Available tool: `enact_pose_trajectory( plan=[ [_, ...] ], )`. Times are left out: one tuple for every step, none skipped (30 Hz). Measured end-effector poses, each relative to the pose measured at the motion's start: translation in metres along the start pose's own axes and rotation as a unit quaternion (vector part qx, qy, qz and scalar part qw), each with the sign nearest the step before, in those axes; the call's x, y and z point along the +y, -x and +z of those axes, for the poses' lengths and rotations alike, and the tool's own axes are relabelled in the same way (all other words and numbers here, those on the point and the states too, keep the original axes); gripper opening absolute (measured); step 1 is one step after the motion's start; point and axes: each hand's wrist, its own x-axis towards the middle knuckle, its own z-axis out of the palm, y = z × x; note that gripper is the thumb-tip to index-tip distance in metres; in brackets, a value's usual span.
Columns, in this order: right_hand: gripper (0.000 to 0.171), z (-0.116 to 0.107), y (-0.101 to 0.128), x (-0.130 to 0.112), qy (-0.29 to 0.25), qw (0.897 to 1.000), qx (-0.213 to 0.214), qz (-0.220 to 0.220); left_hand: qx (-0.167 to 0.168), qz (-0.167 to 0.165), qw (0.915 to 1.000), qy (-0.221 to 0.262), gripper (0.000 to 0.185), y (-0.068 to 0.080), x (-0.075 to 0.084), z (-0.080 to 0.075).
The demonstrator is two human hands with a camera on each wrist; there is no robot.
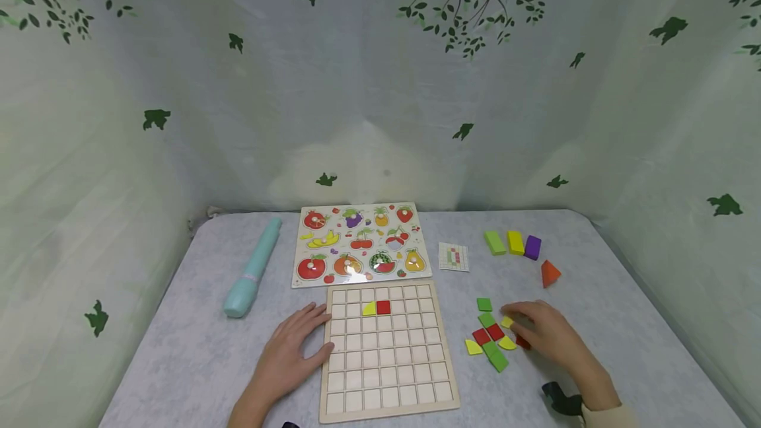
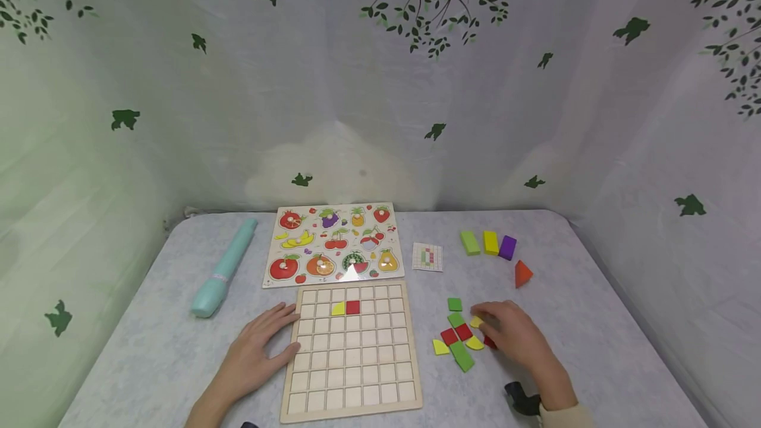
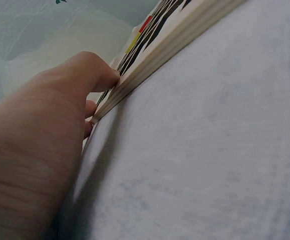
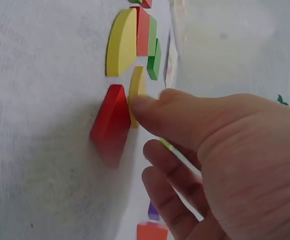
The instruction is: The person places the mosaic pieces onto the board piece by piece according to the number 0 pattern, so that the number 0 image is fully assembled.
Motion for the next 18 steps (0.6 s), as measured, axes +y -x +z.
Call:
enact_pose_trajectory(
  plan=[
    [0.037,0.001,0.0,-0.001,-0.002,1.0,-0.001,0.0,0.001,0.001,1.0,0.0,0.057,0.0,0.0,0.0],
    [0.039,0.001,-0.001,-0.001,-0.001,1.0,-0.001,0.0,0.002,0.001,1.0,0.0,0.057,0.0,0.0,0.0],
    [0.039,0.001,-0.001,-0.002,0.004,1.0,0.001,0.0,0.001,0.001,1.0,0.001,0.057,0.0,-0.001,0.0],
    [0.039,0.002,-0.001,-0.003,0.013,1.0,0.001,0.002,-0.003,-0.002,1.0,0.003,0.057,0.001,-0.001,0.001],
    [0.038,0.003,-0.001,-0.003,0.023,1.0,0.001,0.006,-0.007,-0.003,1.0,0.003,0.057,0.001,-0.001,0.001],
    [0.035,0.003,-0.001,-0.004,0.031,0.999,0.002,0.007,-0.012,-0.004,0.9999,0.002,0.057,0.001,-0.001,0.001],
    [0.032,0.003,-0.002,-0.004,0.041,0.999,0.006,0.003,-0.013,-0.002,0.9999,-0.003,0.057,0.0,-0.002,0.001],
    [0.029,0.003,-0.005,-0.005,0.05,0.999,0.014,-0.004,-0.01,-0.001,0.9999,-0.005,0.057,-0.002,-0.002,0.0],
    [0.027,0.002,-0.007,-0.006,0.055,0.998,0.023,-0.013,-0.006,0.001,1.0,-0.007,0.056,-0.003,-0.002,-0.001],
    [0.026,0.002,-0.009,-0.007,0.054,0.998,0.03,-0.022,-0.003,0.004,0.9999,-0.009,0.056,-0.005,-0.002,-0.002],
    [0.025,0.002,-0.011,-0.009,0.049,0.997,0.037,-0.036,0.001,0.007,0.9999,-0.011,0.056,-0.006,-0.003,-0.002],
    [0.024,0.002,-0.013,-0.011,0.044,0.997,0.044,-0.051,0.004,0.009,0.9999,-0.011,0.056,-0.007,-0.004,-0.003],
    [0.023,0.002,-0.015,-0.013,0.039,0.996,0.05,-0.067,0.007,0.011,0.9999,-0.009,0.055,-0.007,-0.004,-0.004],
    [0.023,0.003,-0.016,-0.016,0.032,0.995,0.052,-0.078,0.006,0.011,0.9999,-0.004,0.055,-0.007,-0.004,-0.004],
    [0.022,0.005,-0.017,-0.019,0.026,0.995,0.05,-0.087,0.002,0.011,0.9999,-0.001,0.056,-0.006,-0.004,-0.004],
    [0.021,0.006,-0.019,-0.023,0.022,0.994,0.047,-0.097,-0.002,0.011,0.9999,0.0,0.056,-0.004,-0.004,-0.003],
    [0.021,0.007,-0.021,-0.028,0.018,0.993,0.043,-0.111,-0.004,0.01,0.9999,0.002,0.056,-0.003,-0.004,-0.001],
    [0.021,0.009,-0.023,-0.032,0.016,0.991,0.039,-0.123,-0.006,0.008,0.9999,0.004,0.056,-0.002,-0.004,0.0]
  ],
)
